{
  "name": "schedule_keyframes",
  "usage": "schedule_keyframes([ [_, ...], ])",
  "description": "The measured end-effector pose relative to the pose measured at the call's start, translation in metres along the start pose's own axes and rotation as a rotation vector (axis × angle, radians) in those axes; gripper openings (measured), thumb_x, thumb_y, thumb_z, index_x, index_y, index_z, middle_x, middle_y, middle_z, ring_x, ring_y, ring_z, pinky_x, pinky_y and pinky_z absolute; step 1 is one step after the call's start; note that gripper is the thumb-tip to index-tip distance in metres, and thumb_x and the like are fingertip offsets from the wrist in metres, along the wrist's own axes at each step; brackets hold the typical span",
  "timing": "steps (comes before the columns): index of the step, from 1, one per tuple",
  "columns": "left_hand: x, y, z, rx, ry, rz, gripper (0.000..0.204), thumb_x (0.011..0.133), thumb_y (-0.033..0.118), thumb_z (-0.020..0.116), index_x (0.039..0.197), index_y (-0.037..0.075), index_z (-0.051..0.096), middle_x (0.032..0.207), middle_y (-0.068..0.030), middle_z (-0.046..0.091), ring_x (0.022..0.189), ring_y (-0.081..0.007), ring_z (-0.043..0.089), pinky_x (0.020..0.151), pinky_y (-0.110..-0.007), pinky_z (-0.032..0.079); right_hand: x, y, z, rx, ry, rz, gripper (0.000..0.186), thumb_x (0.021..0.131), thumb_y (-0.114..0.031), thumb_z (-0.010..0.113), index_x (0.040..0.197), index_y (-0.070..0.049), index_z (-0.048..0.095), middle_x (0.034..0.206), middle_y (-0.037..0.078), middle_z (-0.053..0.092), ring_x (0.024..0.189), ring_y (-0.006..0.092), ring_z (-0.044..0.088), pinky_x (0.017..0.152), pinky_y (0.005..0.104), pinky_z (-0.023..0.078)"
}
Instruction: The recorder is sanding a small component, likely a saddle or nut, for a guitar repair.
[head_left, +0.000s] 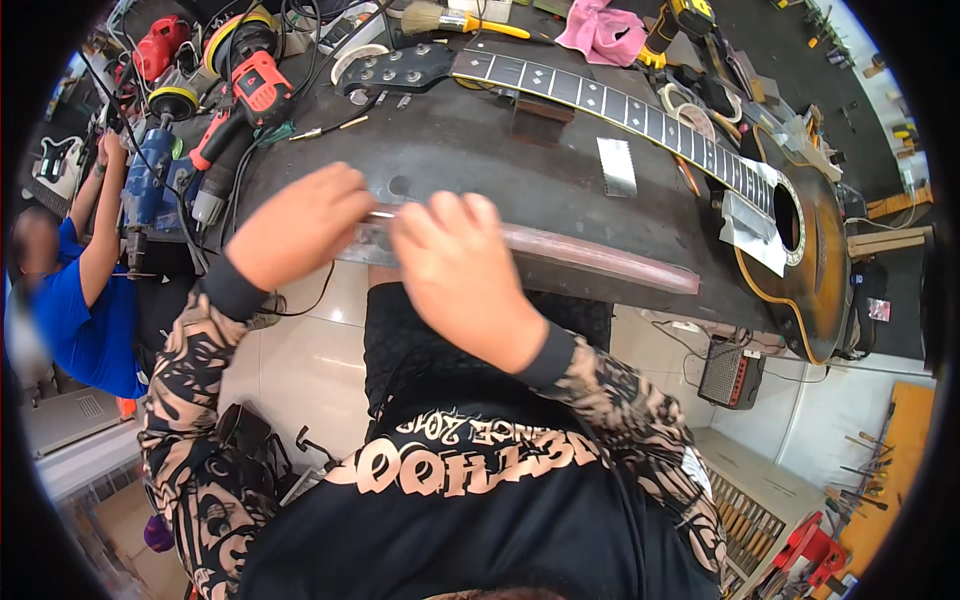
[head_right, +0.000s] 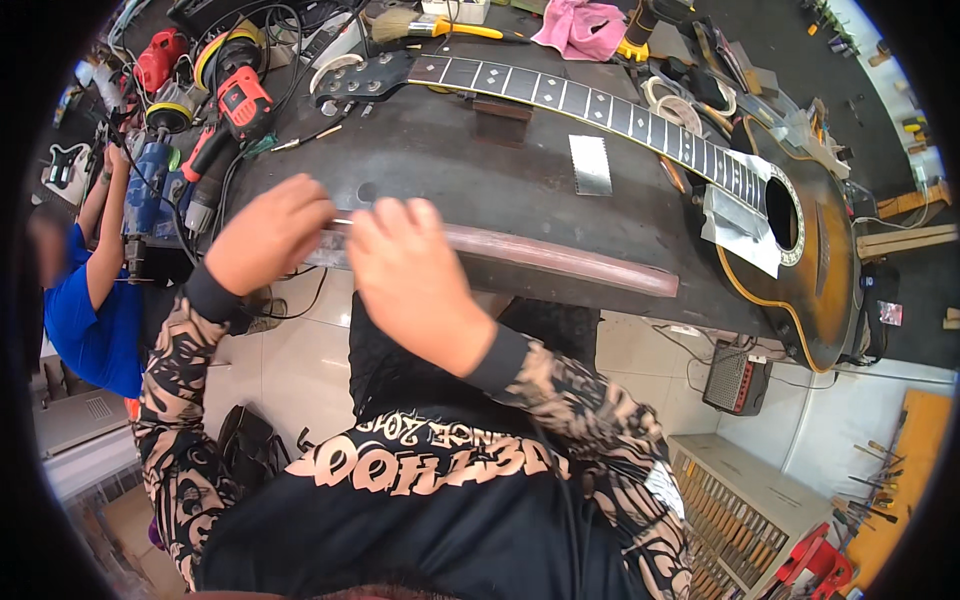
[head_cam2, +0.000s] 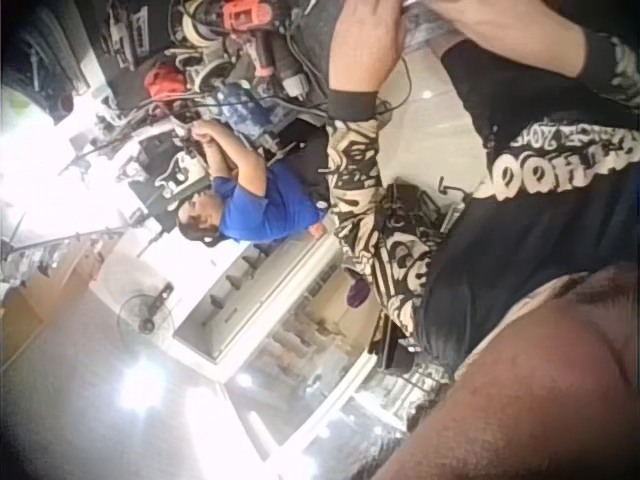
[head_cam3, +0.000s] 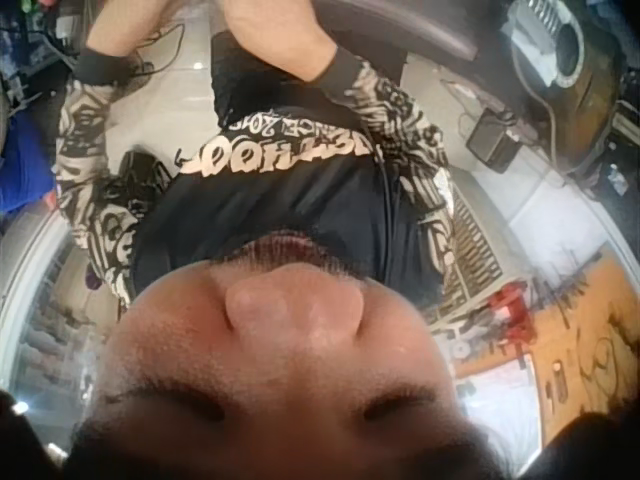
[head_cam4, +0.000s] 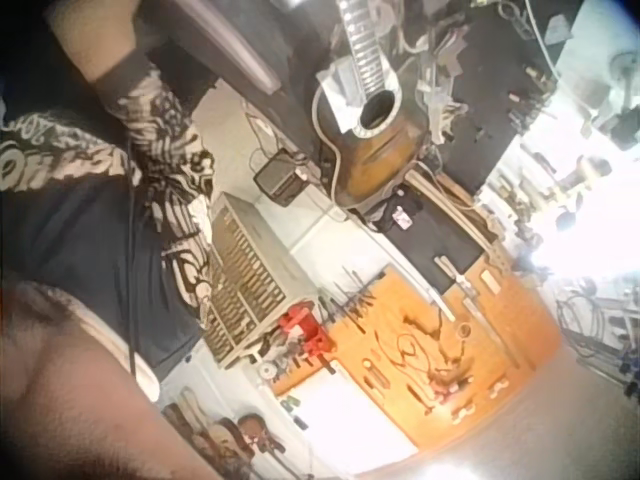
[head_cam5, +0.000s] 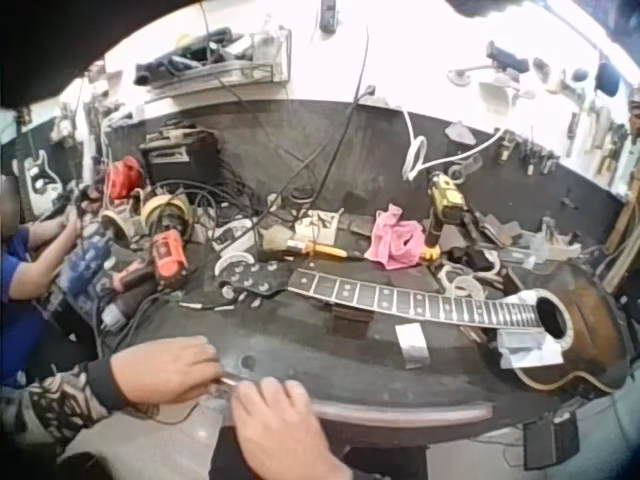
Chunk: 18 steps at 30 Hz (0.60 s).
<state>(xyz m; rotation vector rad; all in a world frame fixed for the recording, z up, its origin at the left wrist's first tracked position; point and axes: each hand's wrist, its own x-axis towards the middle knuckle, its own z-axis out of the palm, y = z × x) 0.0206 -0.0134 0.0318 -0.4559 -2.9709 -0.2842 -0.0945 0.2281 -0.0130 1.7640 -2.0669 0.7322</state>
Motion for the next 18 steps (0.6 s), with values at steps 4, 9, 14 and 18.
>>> schedule_keyframes([
  [4, -0.004, -0.002, -0.004, -0.023, -0.043, -0.048, 0.030, 0.089, 0.001, 0.079, 0.117, 0.001, 0.068, 0.118, -0.0189, 0.066, 0.118, -0.0441, 0.066, 0.104, -0.052, 0.059, 0.009, -0.007, 0.013, -0.019, 0.038, 0.007, 0.015, 0.094, -0.021, 0.070, 0.098, -0.009, 0.077, 0.106, 0.007, 0.063, 0.114, 0.0280, 0.060, 0.105, 0.0464, 0.047],
  [9, 0.086, 0.053, 0.042, -0.077, 0.039, 0.132, 0.031, 0.085, 0.001, 0.078, 0.114, -0.001, 0.068, 0.115, -0.0183, 0.066, 0.112, -0.0431, 0.066, 0.102, -0.052, 0.058, -0.068, 0.045, -0.063, -0.136, -0.005, 0.181, 0.022, 0.092, -0.019, 0.074, 0.112, -0.011, 0.077, 0.109, 0.004, 0.064, 0.110, 0.0284, 0.061, 0.104, 0.0480, 0.047],
  [14, 0.202, 0.152, 0.098, 0.050, 0.206, 0.306, 0.011, 0.089, 0.013, 0.077, 0.096, 0.005, 0.076, 0.102, -0.0124, 0.071, 0.105, -0.0314, 0.069, 0.093, -0.045, 0.058, -0.160, 0.097, -0.149, -0.263, -0.095, 0.410, 0.052, 0.088, -0.003, 0.078, 0.138, -0.016, 0.082, 0.116, 0.004, 0.069, 0.117, 0.0318, 0.062, 0.105, 0.0520, 0.047],
  [18, 0.248, 0.196, 0.116, 0.006, 0.257, 0.246, 0.011, 0.093, 0.017, 0.076, 0.094, 0.006, 0.077, 0.097, -0.0108, 0.075, 0.097, -0.0274, 0.073, 0.090, -0.039, 0.061, -0.183, 0.114, -0.173, -0.306, -0.082, 0.511, 0.045, 0.092, 0.001, 0.076, 0.134, -0.014, 0.082, 0.119, 0.005, 0.069, 0.118, 0.0324, 0.061, 0.105, 0.0519, 0.046],
])
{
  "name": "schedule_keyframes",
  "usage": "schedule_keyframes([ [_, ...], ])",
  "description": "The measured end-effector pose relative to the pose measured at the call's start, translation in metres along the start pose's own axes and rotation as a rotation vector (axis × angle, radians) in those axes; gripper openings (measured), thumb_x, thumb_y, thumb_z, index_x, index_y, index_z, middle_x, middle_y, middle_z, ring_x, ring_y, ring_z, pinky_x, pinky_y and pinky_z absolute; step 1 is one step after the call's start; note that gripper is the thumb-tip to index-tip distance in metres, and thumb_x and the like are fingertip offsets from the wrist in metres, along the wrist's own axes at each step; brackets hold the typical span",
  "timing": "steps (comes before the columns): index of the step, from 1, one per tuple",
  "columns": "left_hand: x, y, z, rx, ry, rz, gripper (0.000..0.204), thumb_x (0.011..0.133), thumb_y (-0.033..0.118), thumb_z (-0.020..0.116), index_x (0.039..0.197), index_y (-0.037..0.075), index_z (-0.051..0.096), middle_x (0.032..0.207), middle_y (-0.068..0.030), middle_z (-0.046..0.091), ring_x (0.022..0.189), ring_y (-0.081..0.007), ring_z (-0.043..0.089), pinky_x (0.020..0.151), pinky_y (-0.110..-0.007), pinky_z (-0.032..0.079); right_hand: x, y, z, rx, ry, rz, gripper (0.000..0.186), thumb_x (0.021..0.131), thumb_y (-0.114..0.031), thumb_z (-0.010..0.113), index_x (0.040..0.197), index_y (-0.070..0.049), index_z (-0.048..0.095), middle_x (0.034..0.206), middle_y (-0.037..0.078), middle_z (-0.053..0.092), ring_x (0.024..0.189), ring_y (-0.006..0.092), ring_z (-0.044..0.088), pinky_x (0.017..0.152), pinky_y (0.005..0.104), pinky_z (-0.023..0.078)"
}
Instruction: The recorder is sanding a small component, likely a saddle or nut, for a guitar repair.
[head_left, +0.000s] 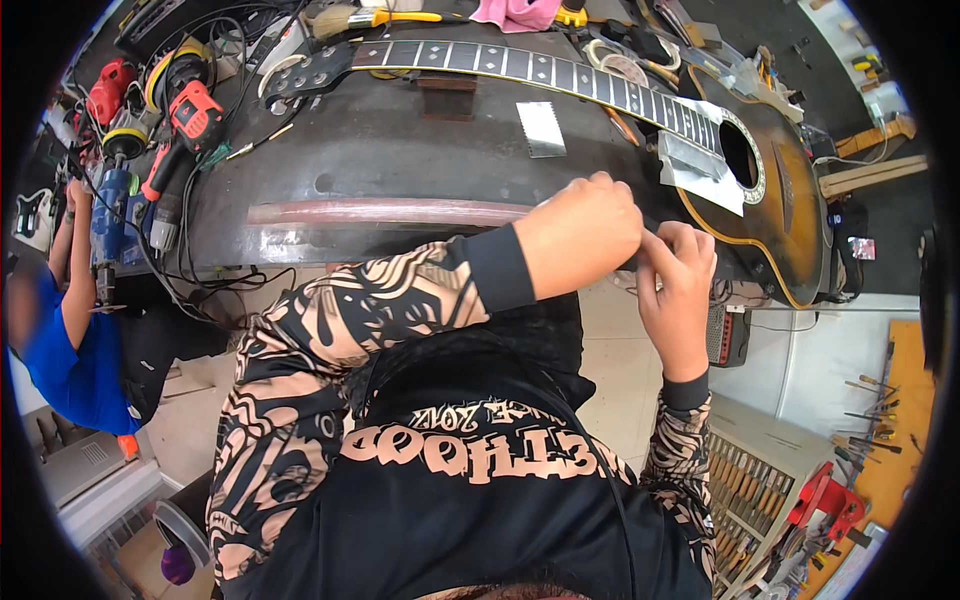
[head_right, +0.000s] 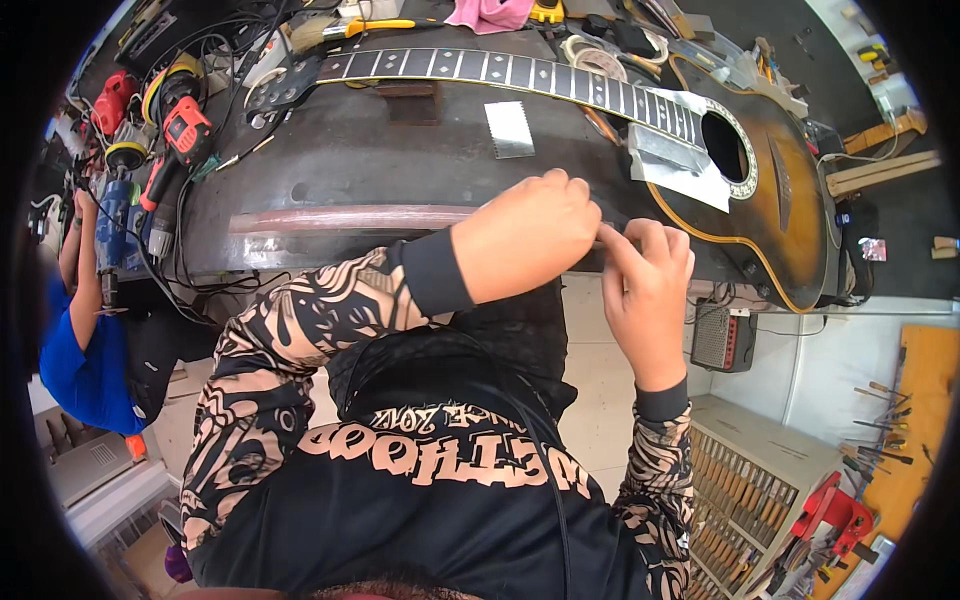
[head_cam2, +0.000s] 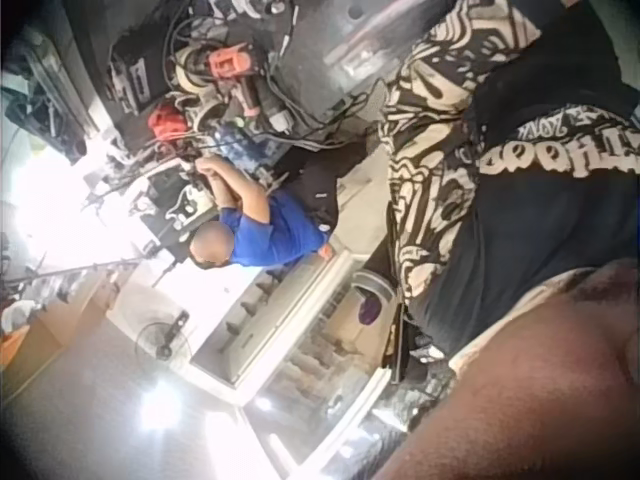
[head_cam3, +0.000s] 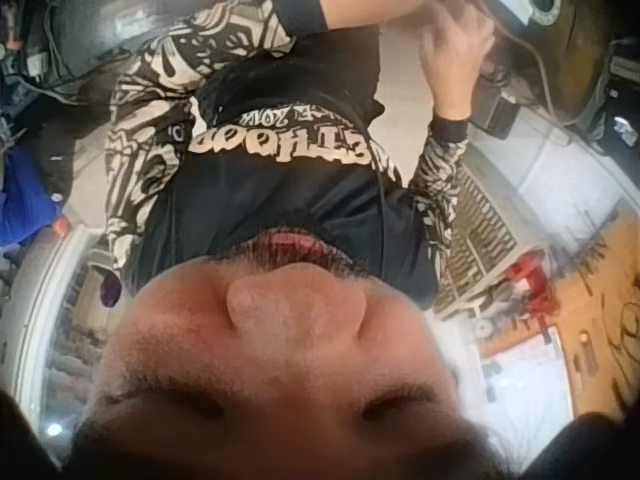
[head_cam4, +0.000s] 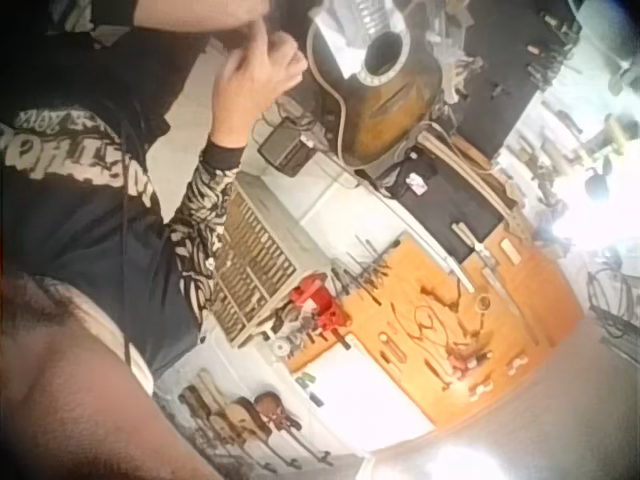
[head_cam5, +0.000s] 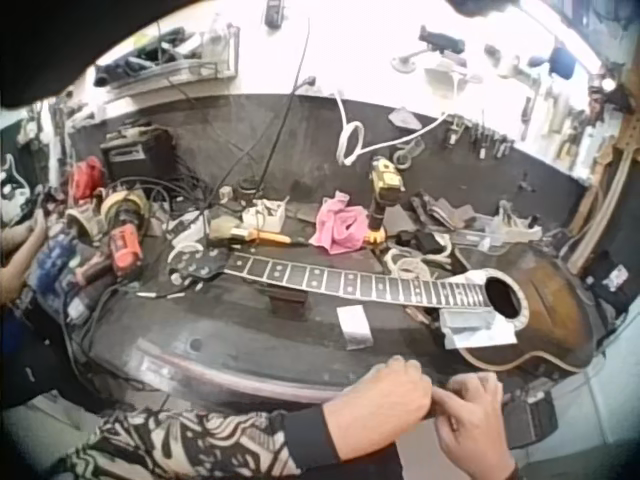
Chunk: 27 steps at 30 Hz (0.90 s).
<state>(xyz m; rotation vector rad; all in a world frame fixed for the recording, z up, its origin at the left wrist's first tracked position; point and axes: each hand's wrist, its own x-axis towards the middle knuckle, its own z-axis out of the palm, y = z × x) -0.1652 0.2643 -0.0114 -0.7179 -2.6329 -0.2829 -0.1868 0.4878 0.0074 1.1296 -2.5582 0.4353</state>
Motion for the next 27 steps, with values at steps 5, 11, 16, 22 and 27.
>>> schedule_keyframes([
  [5, -0.070, -0.043, -0.041, -0.063, 0.000, -0.002, 0.010, 0.092, 0.014, 0.075, 0.096, 0.006, 0.073, 0.103, -0.0126, 0.072, 0.102, -0.0316, 0.072, 0.093, -0.042, 0.061, 0.024, -0.057, 0.024, 0.054, 0.002, -0.113, 0.040, 0.094, -0.005, 0.079, 0.132, -0.013, 0.082, 0.128, 0.006, 0.069, 0.130, 0.0361, 0.060, 0.112, 0.0541, 0.045],
  [11, -0.221, -0.125, -0.143, -0.062, -0.153, -0.156, 0.031, 0.084, 0.000, 0.081, 0.112, 0.000, 0.068, 0.113, -0.0186, 0.064, 0.112, -0.0428, 0.065, 0.098, -0.052, 0.058, 0.089, -0.193, 0.094, 0.286, 0.102, -0.416, 0.025, 0.090, -0.016, 0.075, 0.114, -0.008, 0.076, 0.119, 0.006, 0.065, 0.117, 0.0292, 0.061, 0.098, 0.0476, 0.049],
  [16, -0.263, -0.138, -0.180, 0.006, -0.166, -0.252, 0.031, 0.086, -0.002, 0.077, 0.117, 0.001, 0.069, 0.115, -0.0186, 0.064, 0.113, -0.0430, 0.065, 0.104, -0.053, 0.058, 0.108, -0.245, 0.117, 0.280, 0.084, -0.478, 0.034, 0.088, -0.017, 0.080, 0.121, -0.008, 0.078, 0.122, 0.004, 0.065, 0.120, 0.0297, 0.061, 0.104, 0.0477, 0.049],
  [22, -0.174, -0.096, -0.111, -0.062, -0.117, -0.062, 0.021, 0.089, 0.004, 0.075, 0.108, 0.000, 0.067, 0.113, -0.0187, 0.067, 0.111, -0.0411, 0.067, 0.102, -0.049, 0.058, 0.064, -0.141, 0.066, 0.217, 0.087, -0.346, 0.029, 0.089, -0.014, 0.077, 0.117, -0.011, 0.080, 0.125, 0.006, 0.068, 0.127, 0.0336, 0.060, 0.107, 0.0504, 0.049],
  [27, -0.055, -0.027, -0.025, -0.017, -0.003, 0.003, 0.008, 0.093, 0.012, 0.075, 0.095, 0.005, 0.072, 0.100, -0.0107, 0.071, 0.104, -0.0305, 0.070, 0.097, -0.045, 0.059, 0.012, -0.031, 0.023, 0.056, 0.061, -0.125, 0.041, 0.090, -0.004, 0.078, 0.130, -0.015, 0.083, 0.130, 0.005, 0.069, 0.131, 0.0367, 0.060, 0.111, 0.0536, 0.047],
])
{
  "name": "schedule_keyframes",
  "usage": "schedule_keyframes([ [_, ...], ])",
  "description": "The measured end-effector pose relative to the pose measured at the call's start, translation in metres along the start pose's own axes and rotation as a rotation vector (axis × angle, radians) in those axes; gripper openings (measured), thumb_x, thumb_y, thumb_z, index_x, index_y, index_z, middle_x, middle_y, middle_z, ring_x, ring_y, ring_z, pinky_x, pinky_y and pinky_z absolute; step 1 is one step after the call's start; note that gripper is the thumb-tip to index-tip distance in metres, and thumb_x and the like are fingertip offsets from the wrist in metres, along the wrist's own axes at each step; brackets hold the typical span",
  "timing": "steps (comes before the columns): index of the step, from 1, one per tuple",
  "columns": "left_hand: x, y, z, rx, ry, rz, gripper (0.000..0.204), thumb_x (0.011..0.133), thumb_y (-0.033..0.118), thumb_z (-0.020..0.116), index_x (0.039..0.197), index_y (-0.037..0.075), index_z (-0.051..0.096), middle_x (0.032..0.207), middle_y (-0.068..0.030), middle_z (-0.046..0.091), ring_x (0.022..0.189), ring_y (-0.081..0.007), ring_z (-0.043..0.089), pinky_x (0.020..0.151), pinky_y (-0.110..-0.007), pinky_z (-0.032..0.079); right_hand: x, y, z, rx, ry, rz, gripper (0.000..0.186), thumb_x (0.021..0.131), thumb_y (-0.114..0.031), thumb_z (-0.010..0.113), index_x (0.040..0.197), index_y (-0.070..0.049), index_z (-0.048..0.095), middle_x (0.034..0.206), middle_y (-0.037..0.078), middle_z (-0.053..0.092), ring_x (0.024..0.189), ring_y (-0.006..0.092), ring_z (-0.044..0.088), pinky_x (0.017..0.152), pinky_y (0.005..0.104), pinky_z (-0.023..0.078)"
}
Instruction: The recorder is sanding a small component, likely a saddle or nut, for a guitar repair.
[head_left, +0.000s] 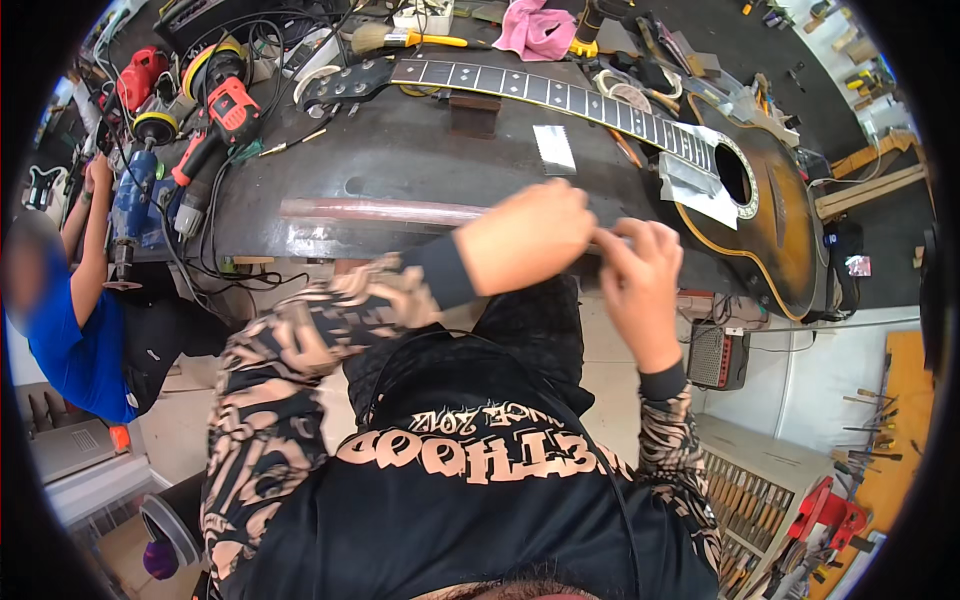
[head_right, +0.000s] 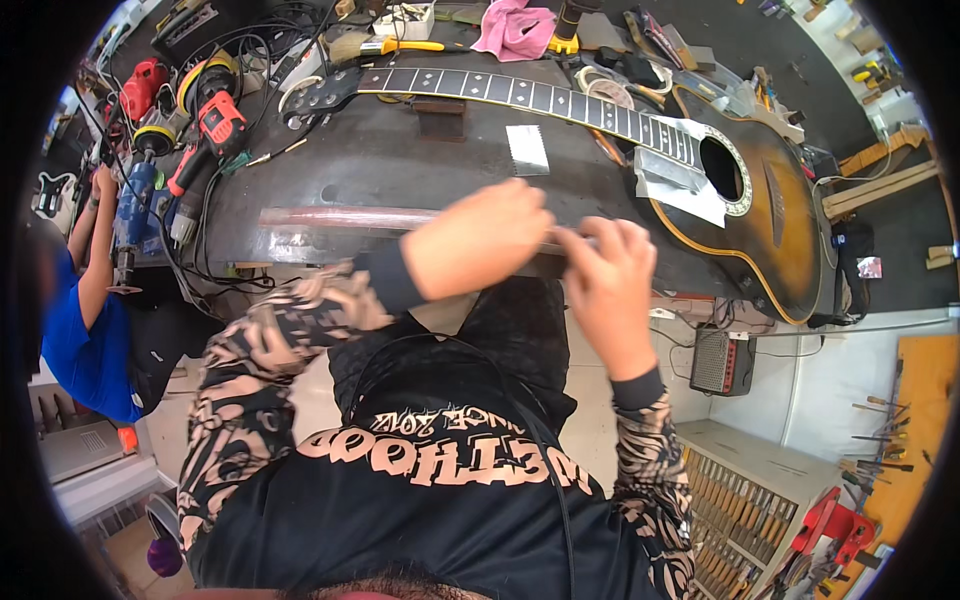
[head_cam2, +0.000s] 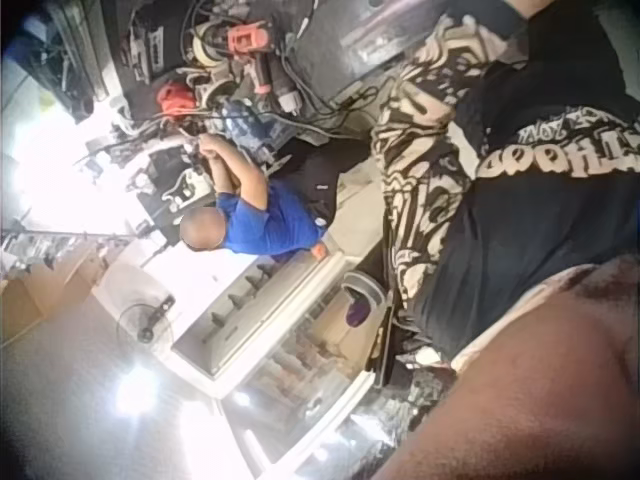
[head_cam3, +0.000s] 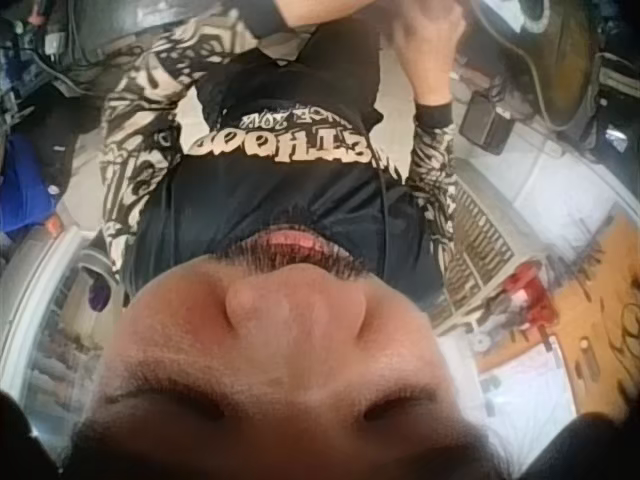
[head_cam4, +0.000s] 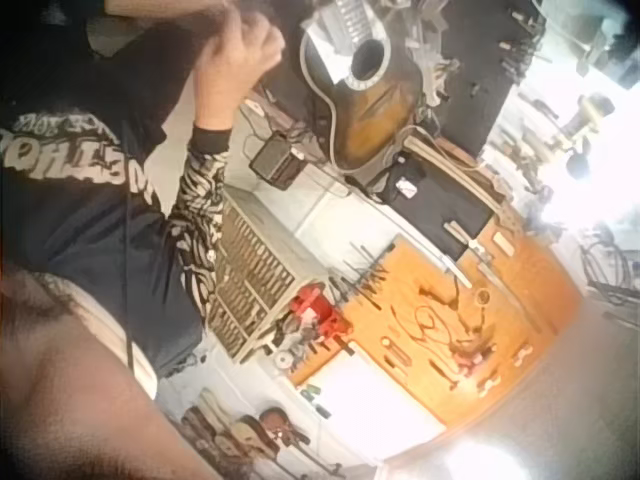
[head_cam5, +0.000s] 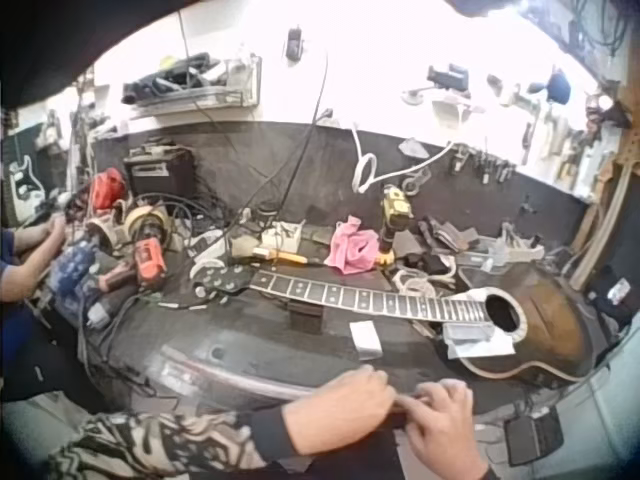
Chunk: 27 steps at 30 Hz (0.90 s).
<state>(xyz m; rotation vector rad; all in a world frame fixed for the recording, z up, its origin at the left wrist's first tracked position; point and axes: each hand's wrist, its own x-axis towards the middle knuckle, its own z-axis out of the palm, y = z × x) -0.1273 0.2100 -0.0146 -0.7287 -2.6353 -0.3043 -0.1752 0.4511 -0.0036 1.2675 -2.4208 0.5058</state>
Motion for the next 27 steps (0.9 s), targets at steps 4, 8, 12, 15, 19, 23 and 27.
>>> schedule_keyframes([
  [4, 0.044, 0.026, 0.031, 0.065, 0.042, -0.049, 0.011, 0.093, 0.016, 0.078, 0.095, 0.006, 0.078, 0.101, -0.0111, 0.075, 0.101, -0.0283, 0.074, 0.096, -0.043, 0.061, -0.009, 0.026, -0.012, -0.052, 0.014, 0.057, 0.032, 0.095, -0.003, 0.077, 0.125, -0.012, 0.083, 0.130, 0.006, 0.070, 0.129, 0.0370, 0.060, 0.111, 0.0530, 0.047],
  [8, 0.001, -0.013, -0.005, 0.053, -0.022, 0.032, 0.016, 0.093, 0.016, 0.079, 0.102, 0.003, 0.077, 0.105, -0.0127, 0.073, 0.104, -0.0335, 0.072, 0.097, -0.043, 0.061, 0.014, -0.011, 0.001, -0.025, 0.083, -0.047, 0.031, 0.094, -0.008, 0.078, 0.124, -0.014, 0.082, 0.129, 0.006, 0.071, 0.130, 0.0373, 0.063, 0.111, 0.0541, 0.046],
  [12, -0.113, -0.067, -0.071, -0.008, -0.004, -0.101, 0.024, 0.093, 0.008, 0.078, 0.114, 0.002, 0.070, 0.115, -0.0188, 0.067, 0.112, -0.0414, 0.066, 0.101, -0.052, 0.058, 0.056, -0.104, 0.048, 0.082, 0.005, -0.120, 0.035, 0.091, -0.015, 0.078, 0.126, -0.014, 0.080, 0.132, 0.007, 0.071, 0.134, 0.0385, 0.062, 0.112, 0.0562, 0.045],
  [15, -0.170, -0.098, -0.116, -0.034, -0.091, -0.146, 0.024, 0.091, 0.003, 0.076, 0.114, 0.002, 0.069, 0.113, -0.0199, 0.065, 0.113, -0.0440, 0.065, 0.101, -0.053, 0.057, 0.082, -0.154, 0.088, 0.192, 0.092, -0.218, 0.032, 0.092, -0.017, 0.077, 0.124, -0.012, 0.080, 0.134, 0.008, 0.070, 0.137, 0.0378, 0.060, 0.115, 0.0571, 0.045],
  [19, -0.177, -0.072, -0.120, -0.051, -0.171, -0.250, 0.027, 0.089, 0.003, 0.077, 0.115, 0.001, 0.070, 0.114, -0.0195, 0.065, 0.114, -0.0443, 0.065, 0.102, -0.053, 0.057, 0.065, -0.163, 0.072, 0.158, 0.071, -0.238, 0.027, 0.096, -0.017, 0.076, 0.121, -0.010, 0.079, 0.139, 0.008, 0.069, 0.143, 0.0351, 0.058, 0.120, 0.0589, 0.043],
  [23, -0.097, -0.068, -0.055, -0.084, -0.009, -0.037, 0.018, 0.088, 0.007, 0.077, 0.105, 0.002, 0.071, 0.109, -0.0171, 0.068, 0.110, -0.0400, 0.067, 0.098, -0.050, 0.058, 0.040, -0.092, 0.051, 0.030, 0.092, -0.085, 0.032, 0.096, -0.016, 0.083, 0.128, -0.015, 0.084, 0.141, 0.004, 0.070, 0.143, 0.0337, 0.059, 0.127, 0.0626, 0.038],
  [27, -0.006, -0.007, 0.003, 0.028, 0.041, 0.005, 0.009, 0.090, 0.013, 0.077, 0.096, 0.006, 0.075, 0.104, -0.0124, 0.074, 0.106, -0.0314, 0.071, 0.096, -0.045, 0.059, 0.003, -0.018, 0.012, -0.126, 0.070, 0.043, 0.028, 0.102, -0.015, 0.081, 0.129, -0.019, 0.083, 0.143, 0.005, 0.070, 0.148, 0.0373, 0.058, 0.134, 0.0682, 0.033],
])
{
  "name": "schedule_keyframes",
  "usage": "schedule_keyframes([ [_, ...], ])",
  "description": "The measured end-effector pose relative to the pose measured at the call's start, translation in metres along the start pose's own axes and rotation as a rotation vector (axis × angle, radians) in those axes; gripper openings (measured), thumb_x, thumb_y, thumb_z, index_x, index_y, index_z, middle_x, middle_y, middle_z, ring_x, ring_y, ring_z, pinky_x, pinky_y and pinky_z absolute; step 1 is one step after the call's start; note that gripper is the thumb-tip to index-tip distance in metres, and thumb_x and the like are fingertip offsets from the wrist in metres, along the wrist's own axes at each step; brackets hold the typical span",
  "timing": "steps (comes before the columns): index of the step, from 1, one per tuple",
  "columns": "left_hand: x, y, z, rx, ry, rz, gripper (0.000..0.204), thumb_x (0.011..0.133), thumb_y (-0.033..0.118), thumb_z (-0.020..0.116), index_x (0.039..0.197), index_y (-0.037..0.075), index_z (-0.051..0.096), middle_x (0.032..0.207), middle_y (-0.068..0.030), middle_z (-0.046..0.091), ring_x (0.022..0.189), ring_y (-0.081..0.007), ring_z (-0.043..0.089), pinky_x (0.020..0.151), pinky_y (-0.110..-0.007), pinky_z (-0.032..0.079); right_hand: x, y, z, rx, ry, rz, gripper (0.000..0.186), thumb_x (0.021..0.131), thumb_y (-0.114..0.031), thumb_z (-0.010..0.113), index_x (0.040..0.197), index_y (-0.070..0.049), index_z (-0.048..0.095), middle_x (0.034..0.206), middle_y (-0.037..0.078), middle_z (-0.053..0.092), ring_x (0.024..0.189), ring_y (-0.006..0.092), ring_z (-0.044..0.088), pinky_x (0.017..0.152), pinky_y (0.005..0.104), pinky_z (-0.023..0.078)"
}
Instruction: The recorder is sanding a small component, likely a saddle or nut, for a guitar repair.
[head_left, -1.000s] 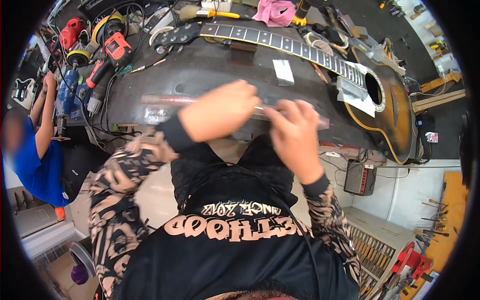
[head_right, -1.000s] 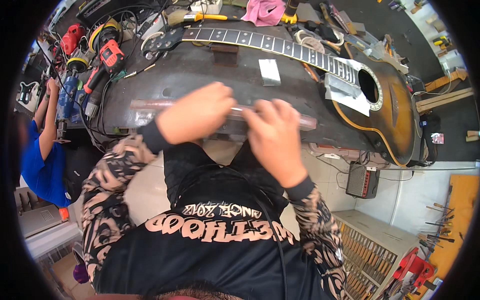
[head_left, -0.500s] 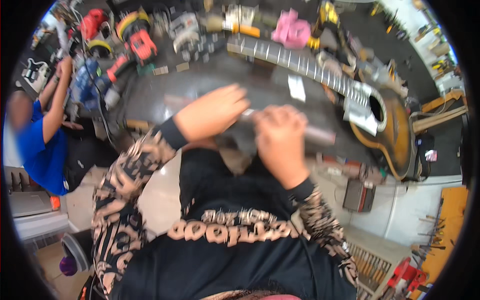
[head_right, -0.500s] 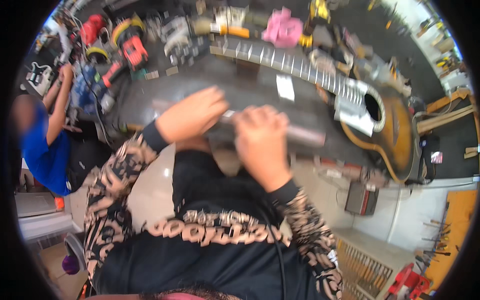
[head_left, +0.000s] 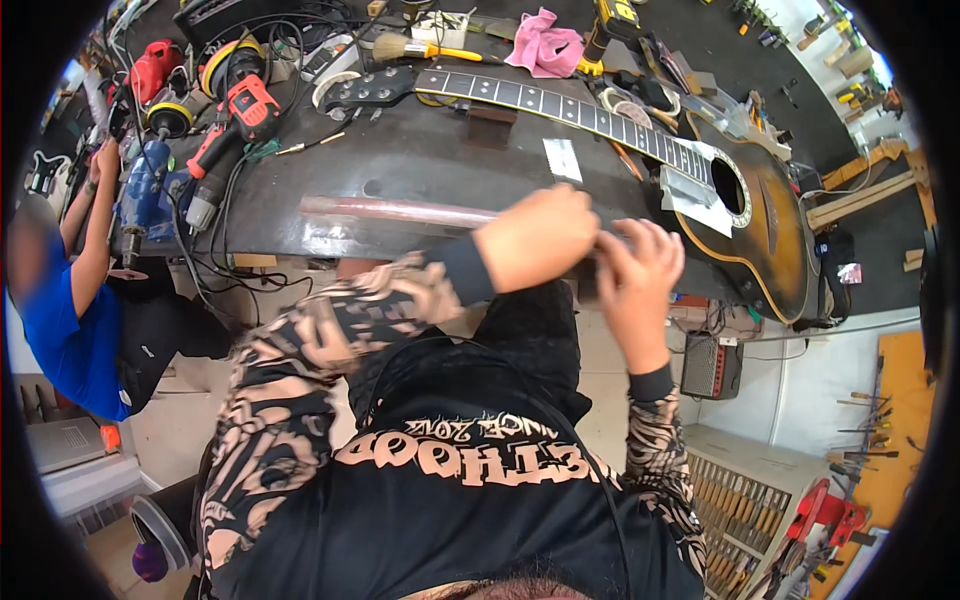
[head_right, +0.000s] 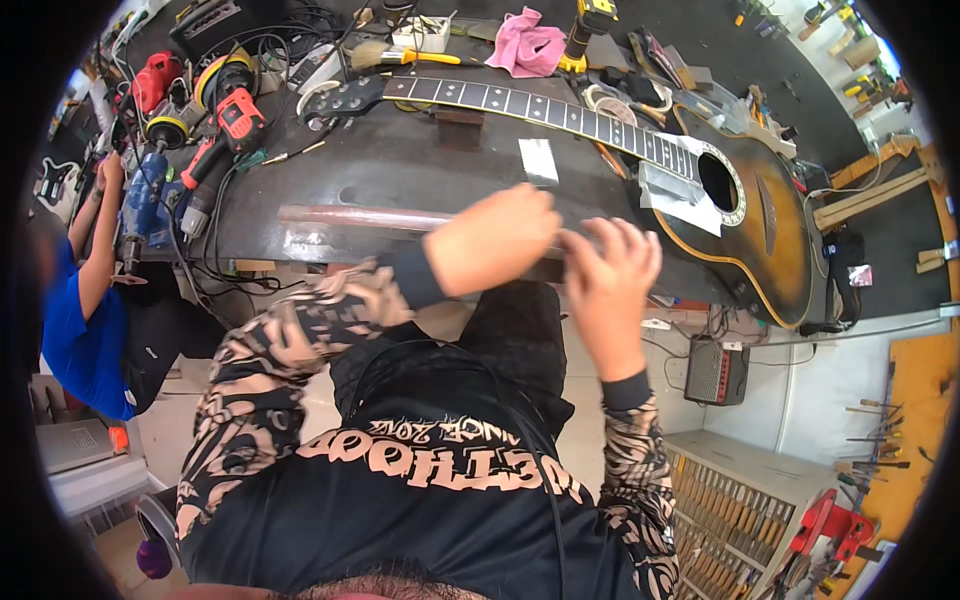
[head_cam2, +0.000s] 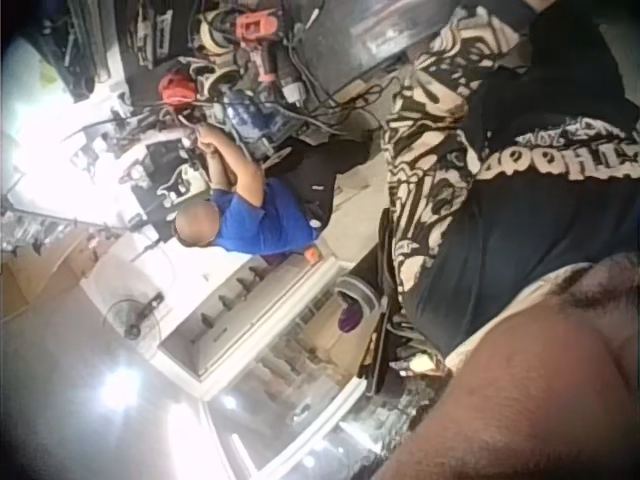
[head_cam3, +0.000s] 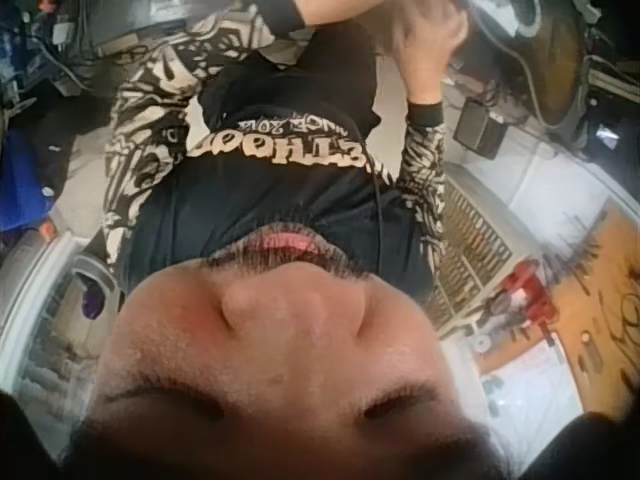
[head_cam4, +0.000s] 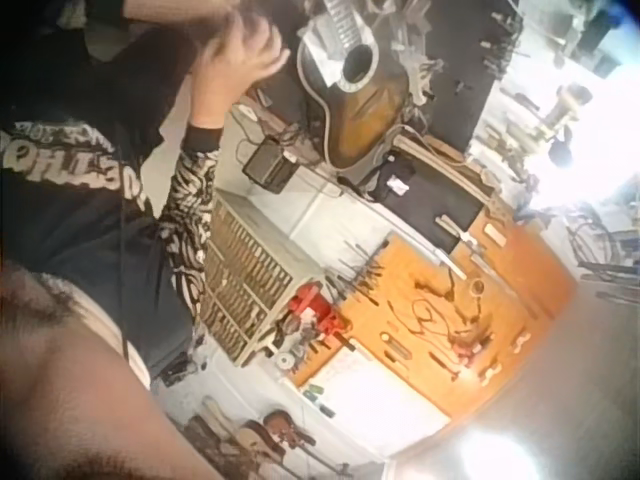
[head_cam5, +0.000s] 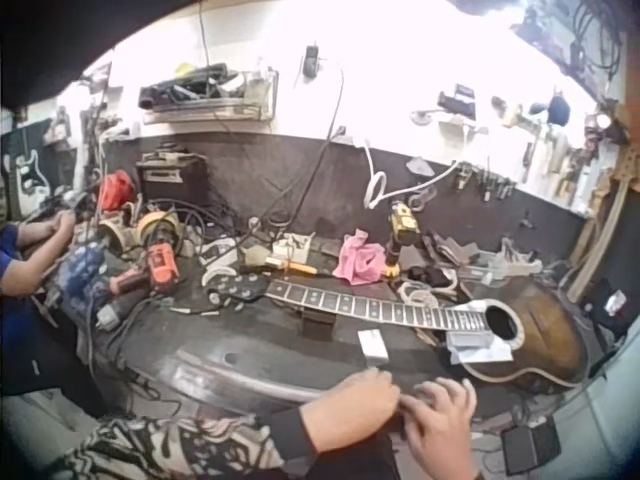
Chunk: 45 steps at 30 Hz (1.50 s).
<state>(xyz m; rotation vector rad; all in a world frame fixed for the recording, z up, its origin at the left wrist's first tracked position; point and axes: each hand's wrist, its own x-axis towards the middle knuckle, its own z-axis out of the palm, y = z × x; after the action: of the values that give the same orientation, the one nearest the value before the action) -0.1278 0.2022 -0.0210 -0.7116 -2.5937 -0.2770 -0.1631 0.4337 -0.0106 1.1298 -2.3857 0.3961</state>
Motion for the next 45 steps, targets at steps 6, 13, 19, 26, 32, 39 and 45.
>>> schedule_keyframes([
  [6, 0.011, 0.010, 0.010, -0.005, 0.055, -0.056, 0.009, 0.094, 0.014, 0.075, 0.095, 0.006, 0.076, 0.102, -0.0133, 0.075, 0.101, -0.0313, 0.073, 0.094, -0.043, 0.061, -0.006, 0.008, -0.006, 0.026, 0.013, 0.022, 0.026, 0.099, -0.011, 0.081, 0.124, -0.017, 0.086, 0.147, 0.004, 0.071, 0.153, 0.0376, 0.055, 0.136, 0.0674, 0.031],
  [13, -0.153, -0.088, -0.123, -0.137, -0.129, -0.175, 0.018, 0.092, 0.002, 0.076, 0.109, 0.002, 0.070, 0.108, -0.0183, 0.062, 0.107, -0.0426, 0.063, 0.094, -0.052, 0.056, 0.068, -0.147, 0.067, 0.328, 0.110, -0.281, 0.019, 0.097, -0.016, 0.073, 0.110, -0.006, 0.084, 0.148, 0.008, 0.070, 0.156, 0.0368, 0.054, 0.137, 0.0670, 0.033],
  [19, -0.163, -0.089, -0.134, -0.105, -0.173, -0.215, 0.024, 0.091, -0.003, 0.075, 0.114, 0.000, 0.071, 0.112, -0.0186, 0.065, 0.113, -0.0432, 0.065, 0.099, -0.051, 0.057, 0.074, -0.160, 0.078, 0.389, 0.146, -0.277, 0.018, 0.093, -0.017, 0.074, 0.104, -0.005, 0.083, 0.152, 0.011, 0.068, 0.160, 0.0402, 0.051, 0.138, 0.0709, 0.032],
  [26, 0.008, 0.001, 0.003, -0.070, 0.036, 0.026, 0.005, 0.090, 0.009, 0.075, 0.092, 0.006, 0.074, 0.098, -0.0121, 0.070, 0.104, -0.0320, 0.069, 0.095, -0.043, 0.057, -0.009, 0.017, 0.000, 0.061, 0.047, -0.026, 0.032, 0.094, -0.008, 0.083, 0.124, -0.016, 0.088, 0.158, 0.002, 0.070, 0.163, 0.0387, 0.049, 0.137, 0.0641, 0.032],
  [32, 0.022, 0.013, 0.015, -0.065, 0.056, 0.017, 0.010, 0.089, 0.011, 0.078, 0.095, 0.005, 0.074, 0.103, -0.0133, 0.073, 0.102, -0.0320, 0.071, 0.097, -0.042, 0.059, -0.011, 0.025, -0.014, 0.031, -0.023, 0.023, 0.036, 0.092, -0.004, 0.080, 0.125, -0.015, 0.087, 0.154, 0.003, 0.071, 0.155, 0.0383, 0.054, 0.126, 0.0575, 0.040],
  [39, -0.141, -0.081, -0.126, -0.078, -0.161, -0.159, 0.022, 0.087, 0.002, 0.078, 0.107, 0.001, 0.069, 0.110, -0.0172, 0.066, 0.107, -0.0416, 0.065, 0.096, -0.051, 0.059, 0.062, -0.141, 0.061, 0.366, 0.028, -0.241, 0.025, 0.093, -0.019, 0.075, 0.113, -0.006, 0.081, 0.134, 0.007, 0.069, 0.130, 0.0324, 0.060, 0.105, 0.0486, 0.050],
  [45, -0.175, -0.095, -0.151, -0.099, -0.262, -0.320, 0.031, 0.089, -0.003, 0.078, 0.119, 0.001, 0.071, 0.119, -0.0196, 0.066, 0.117, -0.0451, 0.066, 0.103, -0.053, 0.058, 0.086, -0.183, 0.074, 0.392, 0.014, -0.288, 0.025, 0.090, -0.015, 0.075, 0.113, -0.006, 0.080, 0.133, 0.006, 0.070, 0.125, 0.0329, 0.063, 0.101, 0.0492, 0.052],
])
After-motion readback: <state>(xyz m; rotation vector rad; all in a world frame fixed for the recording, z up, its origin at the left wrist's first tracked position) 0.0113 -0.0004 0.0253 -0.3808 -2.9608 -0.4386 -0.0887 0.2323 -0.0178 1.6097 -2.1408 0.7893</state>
